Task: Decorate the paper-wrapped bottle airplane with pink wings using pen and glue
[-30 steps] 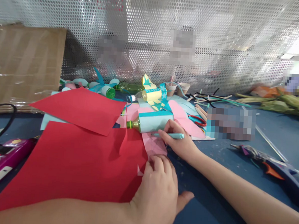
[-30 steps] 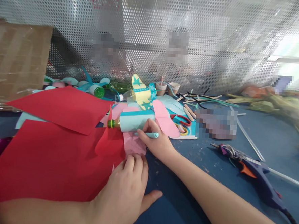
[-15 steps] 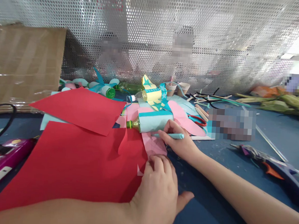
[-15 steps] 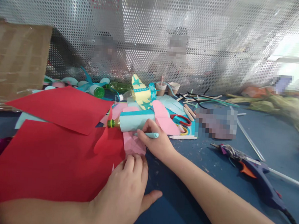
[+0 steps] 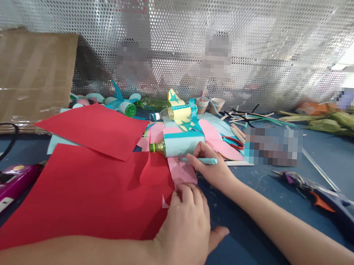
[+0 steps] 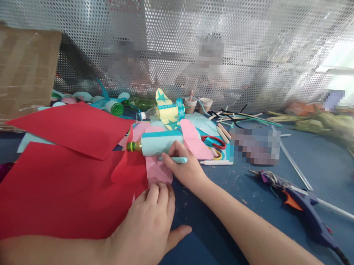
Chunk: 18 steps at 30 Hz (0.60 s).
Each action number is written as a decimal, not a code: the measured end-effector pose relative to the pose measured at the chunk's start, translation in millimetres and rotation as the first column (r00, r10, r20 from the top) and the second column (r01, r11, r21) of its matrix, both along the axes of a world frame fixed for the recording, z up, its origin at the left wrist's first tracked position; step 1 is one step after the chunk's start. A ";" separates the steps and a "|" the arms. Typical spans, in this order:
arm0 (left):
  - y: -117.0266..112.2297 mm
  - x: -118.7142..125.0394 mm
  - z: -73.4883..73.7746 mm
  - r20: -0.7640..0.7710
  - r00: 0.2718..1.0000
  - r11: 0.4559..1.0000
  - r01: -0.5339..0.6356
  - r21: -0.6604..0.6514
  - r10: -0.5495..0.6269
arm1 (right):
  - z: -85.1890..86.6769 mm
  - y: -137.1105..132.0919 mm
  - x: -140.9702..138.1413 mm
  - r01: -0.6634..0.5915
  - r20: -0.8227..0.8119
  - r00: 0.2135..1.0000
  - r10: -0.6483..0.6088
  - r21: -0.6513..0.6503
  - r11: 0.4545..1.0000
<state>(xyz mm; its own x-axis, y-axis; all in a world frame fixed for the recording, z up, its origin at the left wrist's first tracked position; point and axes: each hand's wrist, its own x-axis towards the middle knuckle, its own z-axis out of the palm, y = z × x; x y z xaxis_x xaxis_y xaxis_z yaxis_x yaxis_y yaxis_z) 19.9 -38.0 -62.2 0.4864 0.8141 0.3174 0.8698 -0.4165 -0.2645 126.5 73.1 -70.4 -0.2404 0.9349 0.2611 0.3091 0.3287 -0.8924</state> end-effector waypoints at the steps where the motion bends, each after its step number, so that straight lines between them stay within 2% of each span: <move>1: 0.0 0.0 -0.1 -0.004 1.000 1.000 -0.002 -0.001 0.002 | 0.1 0.0 -0.1 -0.008 0.004 1.000 0.007 0.002 1.000; 18: 0.5 0.0 -1.5 0.023 1.000 0.999 0.007 0.054 -0.008 | -2.9 2.3 0.6 0.010 0.014 1.000 -0.010 0.020 1.000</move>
